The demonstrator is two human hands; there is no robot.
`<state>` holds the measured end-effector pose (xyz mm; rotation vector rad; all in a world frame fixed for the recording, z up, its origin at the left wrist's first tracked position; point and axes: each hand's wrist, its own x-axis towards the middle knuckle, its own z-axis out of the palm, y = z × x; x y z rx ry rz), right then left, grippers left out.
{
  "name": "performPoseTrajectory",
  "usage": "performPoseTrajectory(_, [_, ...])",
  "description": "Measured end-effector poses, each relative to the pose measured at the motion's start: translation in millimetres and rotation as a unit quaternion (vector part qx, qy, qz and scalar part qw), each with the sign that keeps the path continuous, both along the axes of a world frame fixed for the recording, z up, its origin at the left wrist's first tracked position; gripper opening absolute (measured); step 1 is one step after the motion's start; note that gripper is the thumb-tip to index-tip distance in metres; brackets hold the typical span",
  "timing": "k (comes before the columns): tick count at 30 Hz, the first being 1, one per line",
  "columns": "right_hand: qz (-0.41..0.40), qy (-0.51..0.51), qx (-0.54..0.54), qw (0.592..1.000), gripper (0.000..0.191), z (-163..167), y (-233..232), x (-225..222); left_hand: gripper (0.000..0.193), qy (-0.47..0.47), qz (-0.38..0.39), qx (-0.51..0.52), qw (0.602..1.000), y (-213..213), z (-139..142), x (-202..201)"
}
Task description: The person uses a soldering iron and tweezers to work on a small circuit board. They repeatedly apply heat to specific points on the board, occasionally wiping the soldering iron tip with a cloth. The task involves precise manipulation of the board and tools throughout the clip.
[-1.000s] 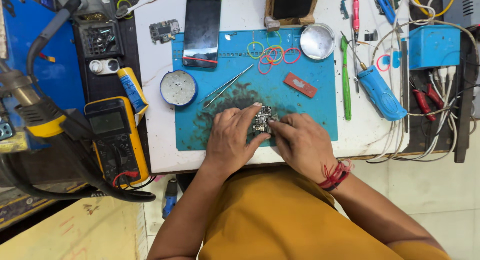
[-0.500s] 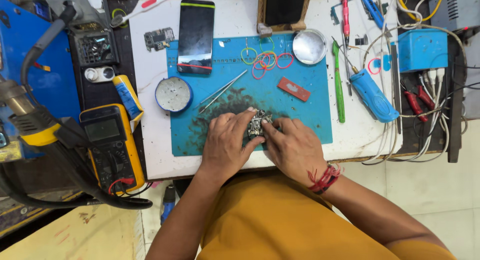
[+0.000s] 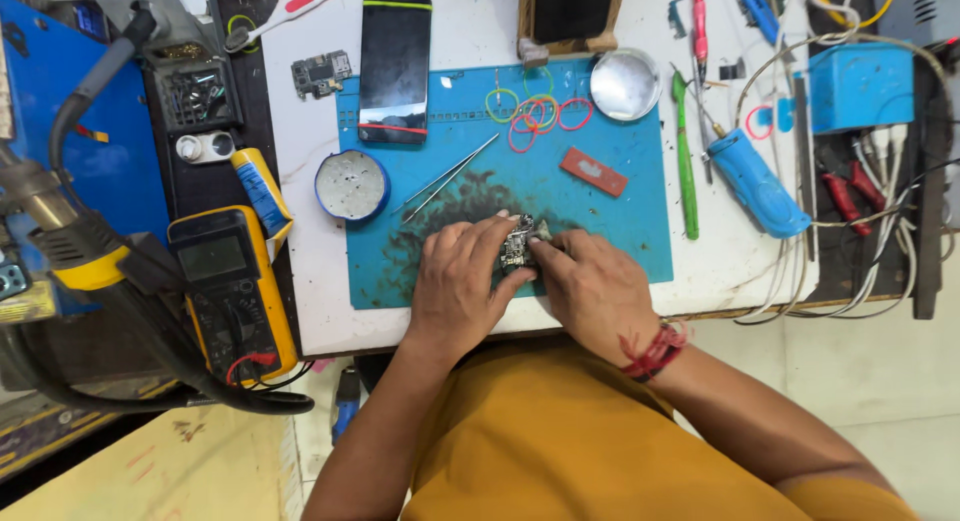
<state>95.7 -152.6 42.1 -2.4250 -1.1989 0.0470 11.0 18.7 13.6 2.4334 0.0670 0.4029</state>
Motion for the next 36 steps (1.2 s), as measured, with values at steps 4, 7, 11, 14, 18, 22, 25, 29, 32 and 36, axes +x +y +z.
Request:
performPoseTrajectory(4, [0.015,-0.004,-0.02,1.0,0.037,-0.7,-5.2,-1.1,0.062,-0.002,-0.001,0.003,1.0,1.8,-2.0,0.8])
performPoseTrajectory(7, [0.012,-0.025,-0.007,1.0,0.035,-2.9,-1.5,2.7,0.061,0.003,0.007,-0.004,1.0,-0.7,-3.3,0.3])
performPoseTrajectory(11, [0.014,-0.005,0.013,1.0,0.037,0.4,-2.5,1.7,0.059,0.006,0.013,0.001,1.0,-0.4,-5.2,-0.1])
performPoseTrajectory(14, [0.02,0.014,-0.016,1.0,0.034,1.0,-5.3,4.7,0.06,0.005,0.011,-0.002,1.0,0.8,-5.3,0.5])
performPoseTrajectory(18, [0.053,-0.018,0.016,0.998,0.036,-6.5,-4.4,17.5,0.059,0.008,0.011,-0.004,1.0,0.3,-3.3,1.0])
performPoseTrajectory(22, [0.121,-0.037,-0.006,0.992,0.036,-9.3,-8.1,29.6,0.058,0.011,-0.01,-0.01,1.0,4.0,-1.0,1.4])
performPoseTrajectory(25, [0.164,-0.052,-0.025,0.985,0.033,-7.9,-11.4,39.8,0.059,0.013,-0.039,-0.007,0.999,9.8,0.4,4.2])
performPoseTrajectory(29, [0.198,-0.062,-0.017,0.978,0.034,-8.6,-10.9,52.4,0.058,0.033,-0.075,-0.017,0.996,19.1,4.2,8.5])
performPoseTrajectory(32, [0.274,-0.071,-0.042,0.958,0.033,-9.6,-11.6,55.1,0.057,0.042,-0.085,-0.018,0.995,22.3,8.0,10.0])
performPoseTrajectory(36, [0.246,-0.095,-0.052,0.963,0.035,-9.3,-11.5,58.3,0.062,0.046,-0.092,-0.009,0.995,23.2,11.6,12.0])
